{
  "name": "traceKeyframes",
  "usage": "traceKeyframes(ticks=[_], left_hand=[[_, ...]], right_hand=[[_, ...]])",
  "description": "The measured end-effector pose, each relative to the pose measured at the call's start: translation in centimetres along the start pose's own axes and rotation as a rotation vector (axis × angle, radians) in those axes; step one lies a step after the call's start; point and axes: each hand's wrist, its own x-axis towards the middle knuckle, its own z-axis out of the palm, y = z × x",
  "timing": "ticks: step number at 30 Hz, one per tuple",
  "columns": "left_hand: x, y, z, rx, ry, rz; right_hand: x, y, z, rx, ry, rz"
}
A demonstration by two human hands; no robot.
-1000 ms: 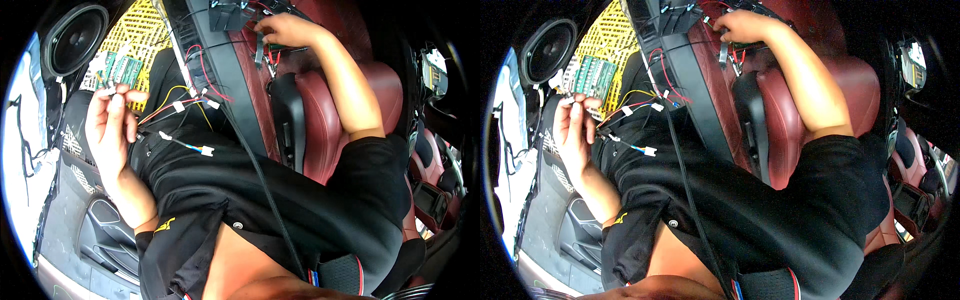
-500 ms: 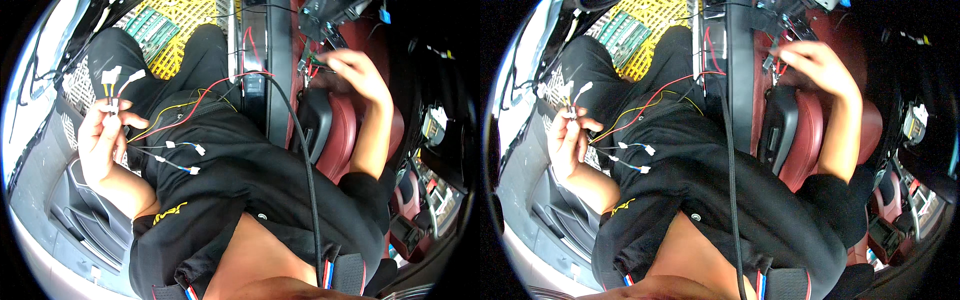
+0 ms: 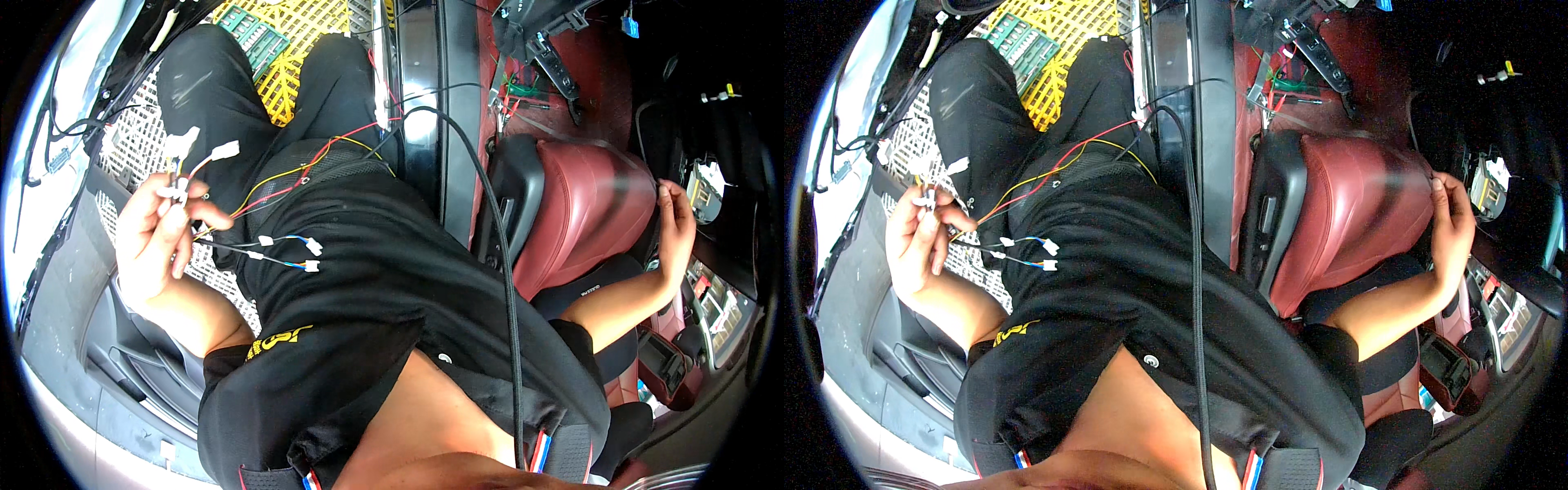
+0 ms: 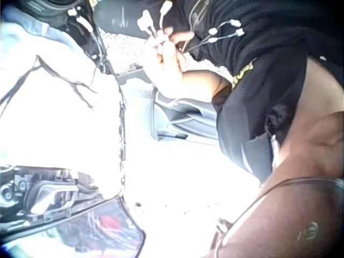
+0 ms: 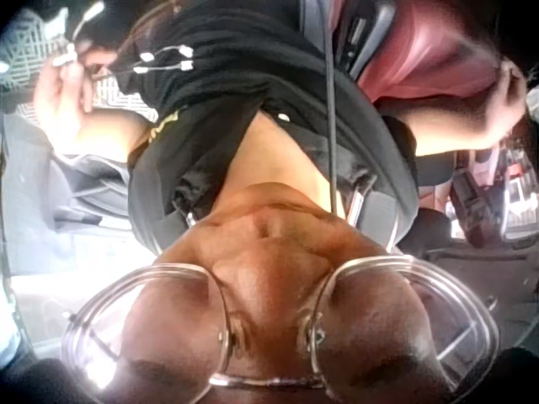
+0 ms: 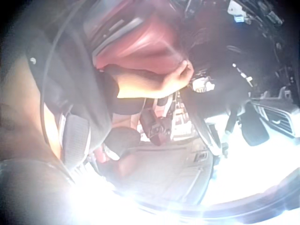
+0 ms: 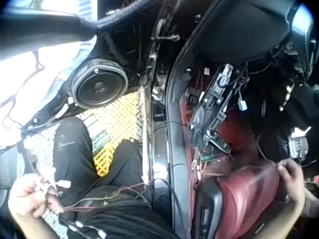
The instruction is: The person connects several colored wire harnesses and electronic modules into plastic housings and interior components of a car.
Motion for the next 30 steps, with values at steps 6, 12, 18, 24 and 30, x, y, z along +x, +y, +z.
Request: traceKeyframes(ticks=[6,12,18,24,30], left_hand=[[-7.5,-0.4,-5.0,-0.029,0.173,0.131],[-12.0,0.8,-6.5,0.064,0.145,0.282],[-18.4,2.3,-8.5,0.116,0.301,0.241],[-20.7,0.9,-6.8,0.216,0.249,0.317],[-19.1,-0.6,-5.7,0.143,0.244,0.38]], right_hand=[[-0.4,1.6,3.9,-0.674,0.127,-0.072],[0.7,-15.4,13.4,-0.183,0.069,-0.586],[8.6,-26.3,27.3,0.005,-0.139,-0.979],[12.3,-28.6,38.7,-0.084,-0.173,-1.015],[10.1,-24.5,38.8,-0.234,-0.757,-1.091]])
